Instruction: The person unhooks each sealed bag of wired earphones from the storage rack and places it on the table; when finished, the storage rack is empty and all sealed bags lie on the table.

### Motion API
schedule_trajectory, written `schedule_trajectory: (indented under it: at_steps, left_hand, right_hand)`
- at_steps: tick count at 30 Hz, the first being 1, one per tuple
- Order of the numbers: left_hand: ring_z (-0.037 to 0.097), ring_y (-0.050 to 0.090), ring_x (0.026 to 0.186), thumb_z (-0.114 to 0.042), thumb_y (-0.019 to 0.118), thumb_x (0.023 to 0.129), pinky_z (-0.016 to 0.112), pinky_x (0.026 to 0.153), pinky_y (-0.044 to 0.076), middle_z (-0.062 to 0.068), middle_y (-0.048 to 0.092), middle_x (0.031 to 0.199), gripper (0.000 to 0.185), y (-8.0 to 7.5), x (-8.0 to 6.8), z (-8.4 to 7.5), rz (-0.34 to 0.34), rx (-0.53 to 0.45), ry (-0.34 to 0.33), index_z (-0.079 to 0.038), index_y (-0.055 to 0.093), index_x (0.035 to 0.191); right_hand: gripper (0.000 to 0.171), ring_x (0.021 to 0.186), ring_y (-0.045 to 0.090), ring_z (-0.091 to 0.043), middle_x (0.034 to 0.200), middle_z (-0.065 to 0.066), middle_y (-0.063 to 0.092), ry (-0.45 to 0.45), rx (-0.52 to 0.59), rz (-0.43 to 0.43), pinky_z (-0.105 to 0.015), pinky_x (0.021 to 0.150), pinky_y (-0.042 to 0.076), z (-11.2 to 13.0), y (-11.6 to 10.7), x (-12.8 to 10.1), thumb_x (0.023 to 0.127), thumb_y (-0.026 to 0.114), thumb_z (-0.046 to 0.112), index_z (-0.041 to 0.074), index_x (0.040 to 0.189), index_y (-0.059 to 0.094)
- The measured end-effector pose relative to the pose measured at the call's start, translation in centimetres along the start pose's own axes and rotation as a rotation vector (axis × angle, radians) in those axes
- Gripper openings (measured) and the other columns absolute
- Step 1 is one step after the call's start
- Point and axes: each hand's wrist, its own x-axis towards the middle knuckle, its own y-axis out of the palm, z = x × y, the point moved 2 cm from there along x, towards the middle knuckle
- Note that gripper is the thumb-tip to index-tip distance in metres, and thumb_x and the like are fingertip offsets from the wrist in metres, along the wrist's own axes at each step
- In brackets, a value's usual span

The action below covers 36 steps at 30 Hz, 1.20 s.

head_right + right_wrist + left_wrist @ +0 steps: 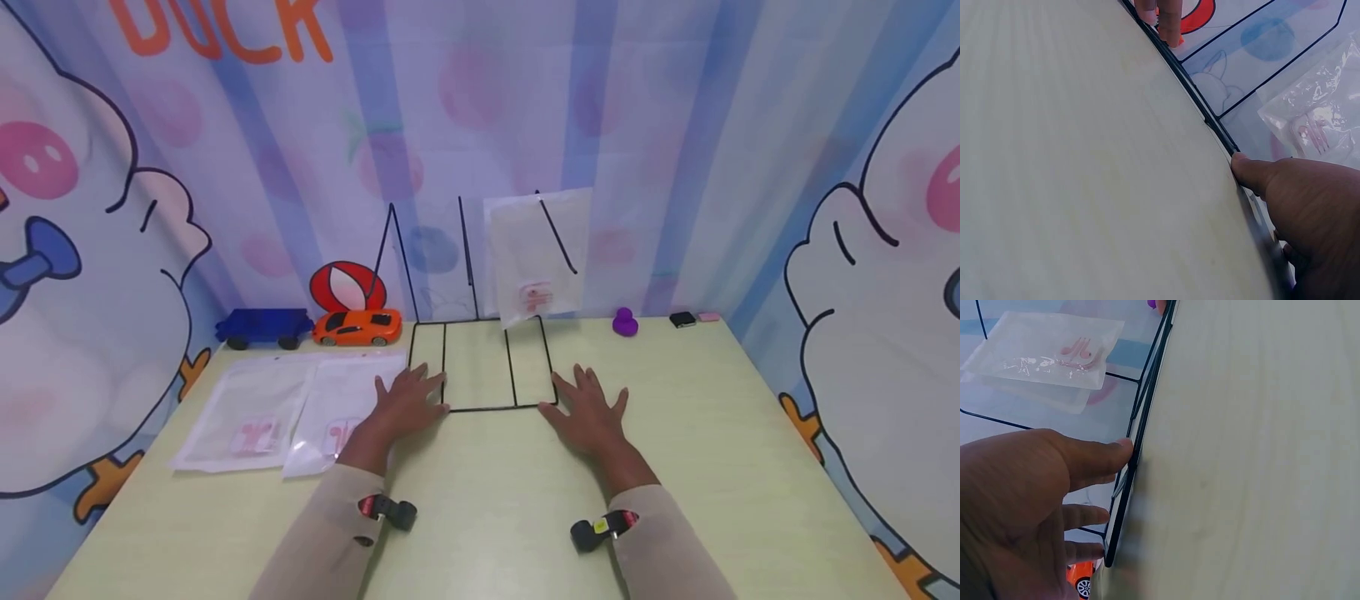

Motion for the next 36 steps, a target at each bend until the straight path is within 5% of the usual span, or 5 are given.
schedule_trajectory:
  at_steps: [26,36]
  left_hand:
    - [0.046,0.015,0.17,-0.044,0.062,0.11,0.08,0.131,-0.003,0.008,0.028,0.183,0.065,0.31,-0.19,-0.06,0.028,0.054,0.007,-0.028,0.042,0.169]
    - [0.049,0.018,0.169,-0.038,0.059,0.112,0.067,0.138,0.009,0.019,0.029,0.18,0.063,-0.04,0.02,-0.96,0.049,0.086,0.051,-0.014,0.043,0.169]
  right_hand:
    - [0.072,0.17,0.006,-0.049,0.182,-0.024,0.016,-0.011,0.011,0.019,-0.088,0.123,-0.013,-0.17,-0.3,0.1,0.111,0.054,0.054,0.017,0.171,0.037]
    - [0.072,0.17,0.006,-0.048,0.182,-0.024,0.016,-0.013,0.01,0.02,-0.088,0.123,-0.012,-0.27,-0.23,0.06,0.111,0.053,0.054,0.017,0.171,0.037]
